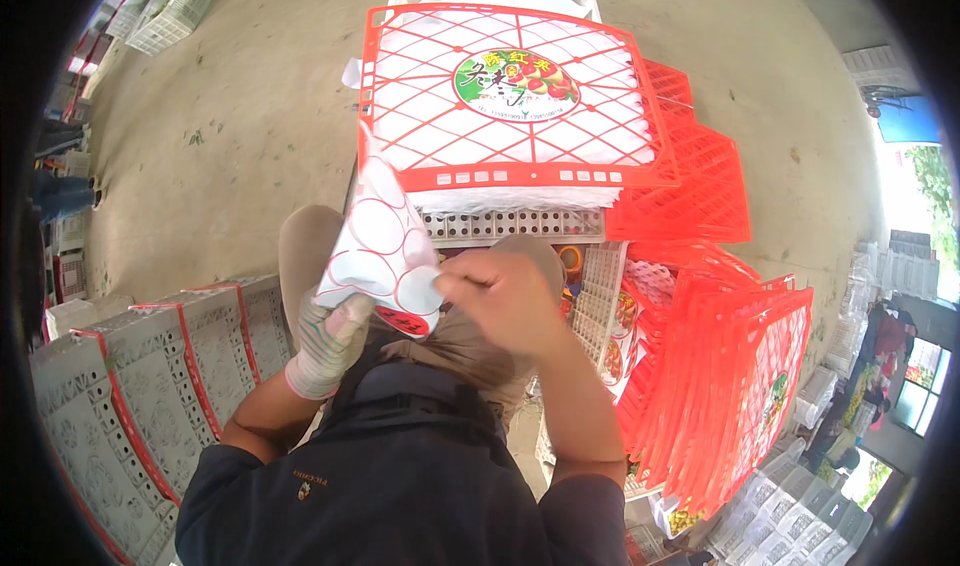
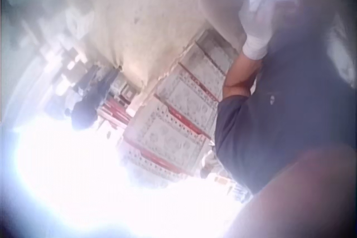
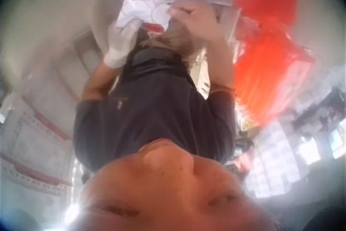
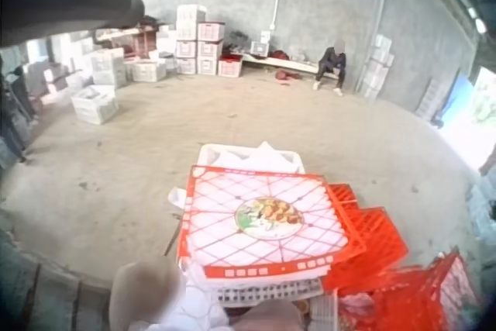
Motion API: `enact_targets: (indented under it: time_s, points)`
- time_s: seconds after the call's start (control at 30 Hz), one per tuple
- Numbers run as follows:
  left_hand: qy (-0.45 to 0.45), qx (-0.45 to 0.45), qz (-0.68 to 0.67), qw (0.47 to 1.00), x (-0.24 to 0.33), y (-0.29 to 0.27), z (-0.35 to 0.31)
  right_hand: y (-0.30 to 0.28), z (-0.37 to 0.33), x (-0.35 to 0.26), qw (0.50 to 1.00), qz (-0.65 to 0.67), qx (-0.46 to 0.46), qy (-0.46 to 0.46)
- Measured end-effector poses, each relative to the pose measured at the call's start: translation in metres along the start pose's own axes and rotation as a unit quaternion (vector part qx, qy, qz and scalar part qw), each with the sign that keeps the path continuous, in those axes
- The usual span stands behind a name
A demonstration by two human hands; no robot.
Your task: The person assembles red plastic crates by placing white foam inserts into the crate frames and then affixing printed labels to the top of each assembled unit. The person handles foam inserts, crate frames, and labels one at a time, stacking completed crates nearby.
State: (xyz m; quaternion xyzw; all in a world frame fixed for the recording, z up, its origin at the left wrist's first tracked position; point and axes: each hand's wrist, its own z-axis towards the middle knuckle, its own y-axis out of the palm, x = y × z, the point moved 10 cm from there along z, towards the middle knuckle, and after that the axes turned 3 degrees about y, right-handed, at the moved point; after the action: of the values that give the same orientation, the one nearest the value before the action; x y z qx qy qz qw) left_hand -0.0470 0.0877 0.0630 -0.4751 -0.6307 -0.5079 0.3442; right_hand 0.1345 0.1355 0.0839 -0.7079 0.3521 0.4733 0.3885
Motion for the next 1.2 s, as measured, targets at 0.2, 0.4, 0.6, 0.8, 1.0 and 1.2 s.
enact_targets:
  time_s: [0.2,0.4,0.6,0.8,1.0,1.2]
  points:
    - [0.093,0.096,0.006,0.991,0.013,-0.065,0.003,-0.209,0.042,0.006,0.908,-0.176,0.38,-0.004]
    - [0.055,0.157,0.015,0.986,0.019,-0.063,-0.005,-0.234,0.11,0.014,0.671,-0.622,0.382,-0.13]
    - [0.063,0.129,0.067,0.987,0.015,-0.068,0.008,-0.226,0.127,0.061,0.782,-0.549,0.289,-0.065]
    - [0.153,0.112,0.023,0.982,0.039,-0.056,0.024,-0.17,0.096,-0.015,0.833,-0.436,0.326,-0.101]
    - [0.114,0.084,-0.121,0.982,0.05,-0.01,0.039,0.002,0.049,-0.032,0.999,0.026,0.011,0.042]
    - [0.055,0.088,-0.11,0.988,0.036,-0.013,0.034,0.003,0.055,-0.034,0.978,0.165,0.129,0.004]
